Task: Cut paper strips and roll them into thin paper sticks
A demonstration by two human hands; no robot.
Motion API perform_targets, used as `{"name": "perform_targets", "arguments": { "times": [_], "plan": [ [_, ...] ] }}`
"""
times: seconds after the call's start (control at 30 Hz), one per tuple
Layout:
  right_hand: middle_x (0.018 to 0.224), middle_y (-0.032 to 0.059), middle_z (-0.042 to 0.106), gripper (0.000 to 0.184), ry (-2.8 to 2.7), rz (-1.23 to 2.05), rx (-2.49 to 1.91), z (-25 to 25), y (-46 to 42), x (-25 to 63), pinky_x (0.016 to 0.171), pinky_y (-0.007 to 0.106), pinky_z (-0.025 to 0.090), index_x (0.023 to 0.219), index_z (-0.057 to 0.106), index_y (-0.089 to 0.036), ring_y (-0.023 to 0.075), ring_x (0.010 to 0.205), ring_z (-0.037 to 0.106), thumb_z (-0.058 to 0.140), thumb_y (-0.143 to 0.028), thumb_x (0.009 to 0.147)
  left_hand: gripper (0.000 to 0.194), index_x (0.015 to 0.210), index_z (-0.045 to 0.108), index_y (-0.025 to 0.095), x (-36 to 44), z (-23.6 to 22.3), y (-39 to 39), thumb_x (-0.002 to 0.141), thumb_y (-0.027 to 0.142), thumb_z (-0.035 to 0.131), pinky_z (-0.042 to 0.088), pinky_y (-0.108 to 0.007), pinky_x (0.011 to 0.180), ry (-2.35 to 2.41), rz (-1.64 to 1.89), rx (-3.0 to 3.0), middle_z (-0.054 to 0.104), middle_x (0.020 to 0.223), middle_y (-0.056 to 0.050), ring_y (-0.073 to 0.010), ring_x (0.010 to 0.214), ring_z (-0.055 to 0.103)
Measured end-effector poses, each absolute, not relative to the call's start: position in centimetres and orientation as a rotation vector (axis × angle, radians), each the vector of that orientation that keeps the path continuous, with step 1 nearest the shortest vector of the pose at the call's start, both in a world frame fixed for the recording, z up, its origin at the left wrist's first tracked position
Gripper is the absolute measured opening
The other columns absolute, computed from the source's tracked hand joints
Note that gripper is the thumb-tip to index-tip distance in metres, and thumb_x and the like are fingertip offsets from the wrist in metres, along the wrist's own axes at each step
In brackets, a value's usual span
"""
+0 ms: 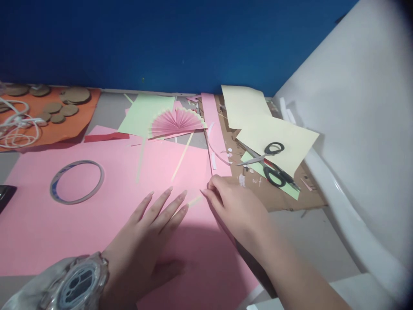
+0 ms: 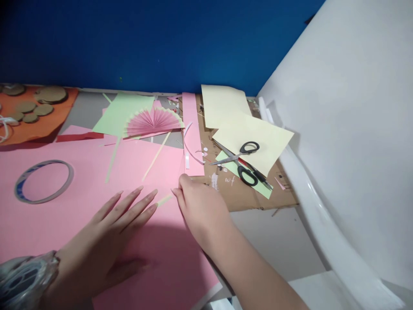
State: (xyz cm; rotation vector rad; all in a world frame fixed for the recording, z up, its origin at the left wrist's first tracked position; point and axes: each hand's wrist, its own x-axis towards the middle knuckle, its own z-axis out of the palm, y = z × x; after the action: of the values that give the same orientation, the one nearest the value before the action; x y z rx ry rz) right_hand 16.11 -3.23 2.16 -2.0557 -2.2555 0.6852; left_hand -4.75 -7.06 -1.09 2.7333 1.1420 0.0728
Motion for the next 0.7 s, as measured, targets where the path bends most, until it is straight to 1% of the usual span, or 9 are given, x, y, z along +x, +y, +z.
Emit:
{"name": "perform_targets", "arguments": {
  "times": [0.1, 0.2, 0.3, 0.47, 0.7],
  "plan": [
    [0.071, -0.0022, 0.058, 0.019, -2.252, 0.705, -2.026, 2.61, -3.18, 16.26, 0.048, 0.024, 0.021, 0.077, 0.045, -0.021, 0.0132, 0.059, 0.052, 0.040, -0.032, 0.092, 0.078, 0.139, 0.030, 0.019, -4.77, -1.05, -7.10, 0.075, 0.060, 0.048, 0.007, -0.045, 0.109, 1.138, 0.065, 2.738, 0.020, 0.149, -0.004, -0.0302, 0.135, 0.017],
    [0.074, -0.0035, 0.058, 0.013, -2.304, 0.803, -1.891, 2.89, -3.34, 16.60, 0.049, 0.024, 0.024, 0.082, 0.048, -0.023, 0.0136, 0.064, 0.053, 0.045, -0.032, 0.090, 0.079, 0.140, 0.028, 0.019, -4.74, -1.02, -7.07, 0.076, 0.061, 0.047, 0.008, -0.046, 0.108, 1.140, 0.051, 2.738, 0.019, 0.150, -0.004, -0.0306, 0.135, 0.017],
    [0.079, -0.0027, 0.059, 0.008, -2.368, 0.820, -1.764, 3.03, -3.49, 16.87, 0.053, 0.024, 0.028, 0.085, 0.049, -0.023, 0.0138, 0.070, 0.053, 0.048, -0.030, 0.090, 0.078, 0.140, 0.027, 0.019, -4.71, -0.97, -7.00, 0.076, 0.059, 0.048, 0.008, -0.046, 0.108, 1.141, 0.036, 2.730, 0.018, 0.150, -0.005, -0.0308, 0.136, 0.016],
    [0.085, 0.0003, 0.059, 0.010, -2.431, 0.808, -1.686, 3.02, -3.37, 16.76, 0.059, 0.025, 0.033, 0.087, 0.052, -0.021, 0.0146, 0.075, 0.053, 0.044, -0.024, 0.092, 0.078, 0.140, 0.027, 0.019, -4.75, -0.96, -6.96, 0.076, 0.058, 0.048, 0.007, -0.046, 0.108, 1.133, 0.057, 2.720, 0.018, 0.150, -0.004, -0.0309, 0.136, 0.015],
    [0.083, -0.0003, 0.058, 0.013, -2.452, 0.806, -1.712, 2.77, -3.19, 16.46, 0.058, 0.025, 0.033, 0.086, 0.051, -0.021, 0.0154, 0.074, 0.053, 0.041, -0.025, 0.094, 0.079, 0.140, 0.028, 0.017, -4.72, -1.07, -7.08, 0.075, 0.058, 0.049, 0.006, -0.047, 0.108, 1.123, 0.041, 2.702, 0.019, 0.150, -0.005, -0.0324, 0.135, 0.016]
  ]
}}
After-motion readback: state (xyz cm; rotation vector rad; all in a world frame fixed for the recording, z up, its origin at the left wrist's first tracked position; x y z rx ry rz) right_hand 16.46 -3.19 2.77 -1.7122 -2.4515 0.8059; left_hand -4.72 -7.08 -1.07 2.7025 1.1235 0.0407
